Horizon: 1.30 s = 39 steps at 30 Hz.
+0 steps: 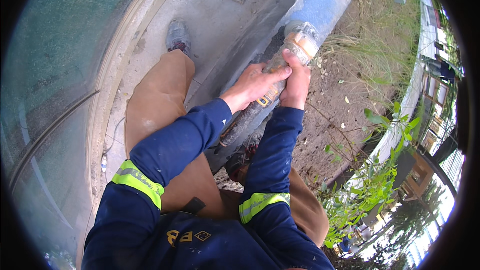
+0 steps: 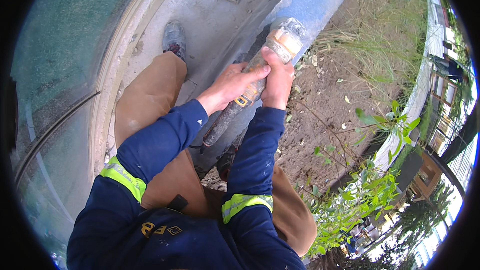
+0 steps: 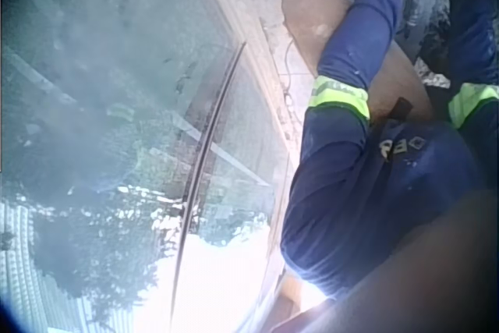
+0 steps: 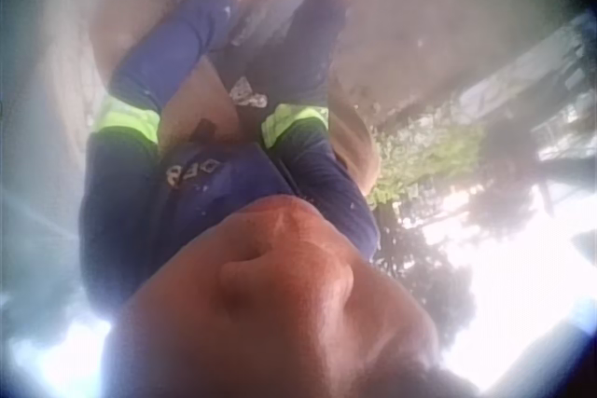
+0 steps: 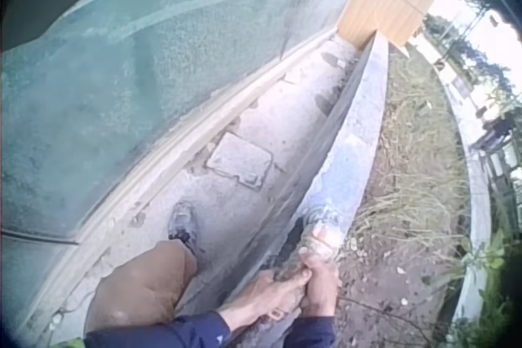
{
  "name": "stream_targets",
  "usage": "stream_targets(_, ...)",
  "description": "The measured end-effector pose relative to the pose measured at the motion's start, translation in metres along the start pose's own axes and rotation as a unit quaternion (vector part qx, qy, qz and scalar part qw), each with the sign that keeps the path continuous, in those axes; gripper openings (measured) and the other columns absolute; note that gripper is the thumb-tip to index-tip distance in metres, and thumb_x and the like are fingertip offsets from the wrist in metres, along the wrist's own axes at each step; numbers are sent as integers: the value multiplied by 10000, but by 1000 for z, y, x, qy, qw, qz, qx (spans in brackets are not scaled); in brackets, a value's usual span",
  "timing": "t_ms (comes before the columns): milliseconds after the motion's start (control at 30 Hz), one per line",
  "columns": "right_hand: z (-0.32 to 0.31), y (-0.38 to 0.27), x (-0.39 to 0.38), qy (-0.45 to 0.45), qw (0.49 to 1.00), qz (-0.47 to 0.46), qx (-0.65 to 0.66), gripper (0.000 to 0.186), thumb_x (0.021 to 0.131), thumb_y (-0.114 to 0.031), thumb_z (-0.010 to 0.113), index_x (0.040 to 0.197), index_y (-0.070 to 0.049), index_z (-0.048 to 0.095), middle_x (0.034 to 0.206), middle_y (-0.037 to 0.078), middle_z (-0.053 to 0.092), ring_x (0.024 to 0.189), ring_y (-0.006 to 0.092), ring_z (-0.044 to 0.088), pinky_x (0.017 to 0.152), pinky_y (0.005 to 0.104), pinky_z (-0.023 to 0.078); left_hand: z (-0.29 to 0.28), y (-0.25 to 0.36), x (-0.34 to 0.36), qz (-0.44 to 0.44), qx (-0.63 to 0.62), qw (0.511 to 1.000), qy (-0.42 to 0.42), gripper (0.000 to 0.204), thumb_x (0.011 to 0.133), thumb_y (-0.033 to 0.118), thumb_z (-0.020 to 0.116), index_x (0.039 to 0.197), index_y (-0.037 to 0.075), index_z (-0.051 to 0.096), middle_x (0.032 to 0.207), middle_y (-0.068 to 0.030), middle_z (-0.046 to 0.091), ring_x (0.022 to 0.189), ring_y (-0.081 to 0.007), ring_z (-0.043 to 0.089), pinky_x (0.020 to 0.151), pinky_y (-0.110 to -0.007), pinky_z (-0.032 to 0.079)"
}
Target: The person uses an angle grinder to smooth a concrete curb edge. They hold the tool with both hands and move it steadily along the vertical face of the curb, generating dust as the surface is ground down.
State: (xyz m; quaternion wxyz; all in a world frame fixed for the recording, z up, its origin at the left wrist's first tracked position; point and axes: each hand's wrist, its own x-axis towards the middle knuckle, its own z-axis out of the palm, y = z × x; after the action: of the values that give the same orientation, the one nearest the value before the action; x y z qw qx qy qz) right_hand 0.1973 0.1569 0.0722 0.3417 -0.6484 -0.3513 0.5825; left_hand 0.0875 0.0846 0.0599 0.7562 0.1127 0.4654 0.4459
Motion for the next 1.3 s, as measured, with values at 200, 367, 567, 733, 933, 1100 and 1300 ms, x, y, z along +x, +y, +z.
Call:
stream_targets(200, 4, -3, 1, -14, 1000, 0, 2, 482, 815, -187, 790, 1189, 82, 648, 1062, 145, 705, 915, 230, 678, 821, 373, 549, 2, -5, 4, 1, -8, 1000, 18, 788, 933, 528, 735, 1305, -144, 562, 1115, -187, 702, 955, -199, 714, 789, -329, 580)
stream_targets(367, 1, -3, 2, -17, 1000, -4, -4, 463, 818, -178, 782, 1180, 81, 656, 1056, 145, 708, 916, 229, 678, 818, 366, 544, -1, -4, 5, -4, -13, 1000, -10, 768, 938, 513, 735, 1309, -136, 560, 1127, -181, 698, 954, -194, 714, 784, -325, 579)
stream_targets(567, 3, -3, 3, -11, 1000, -9, -13, 464, 820, -195, 779, 1176, 79, 664, 1059, 148, 711, 911, 229, 679, 818, 368, 543, -1, -7, 9, -2, 2, 1000, 21, 777, 939, 511, 734, 1323, -138, 546, 1128, -183, 697, 959, -191, 714, 796, -326, 579)
stream_targets(733, 5, -9, 0, -17, 1000, -4, -16, 442, 828, -181, 772, 1167, 83, 667, 1053, 145, 712, 915, 228, 677, 821, 363, 543, 3, 8, -3, 0, -24, 1000, 2, 781, 937, 515, 735, 1320, -138, 543, 1121, -183, 699, 960, -192, 713, 797, -327, 581)
stream_targets(933, 4, -6, 1, -19, 1000, -2, -2, 422, 829, -176, 774, 1149, 82, 677, 1042, 145, 713, 895, 224, 677, 806, 360, 544, -1, 2, 2, -10, -21, 999, -28, 817, 926, 522, 745, 1333, -148, 516, 1146, -196, 688, 961, -200, 716, 811, -331, 582)
stream_targets(1100, 5, -7, 3, -27, 1000, 7, -6, 439, 827, -169, 776, 1164, 89, 664, 1048, 149, 710, 904, 226, 677, 807, 362, 548, 4, 9, -5, -5, -25, 1000, 1, 811, 930, 521, 741, 1333, -146, 518, 1159, -195, 683, 963, -202, 714, 810, -330, 581)
stream_targets(1300, 5, -6, 3, -25, 1000, 0, 6, 414, 827, -167, 773, 1142, 84, 674, 1020, 138, 712, 883, 225, 678, 800, 364, 549, 3, 4, -1, 6, -17, 1000, 8, 787, 926, 516, 748, 1305, -143, 543, 1140, -192, 690, 961, -205, 712, 802, -333, 580)
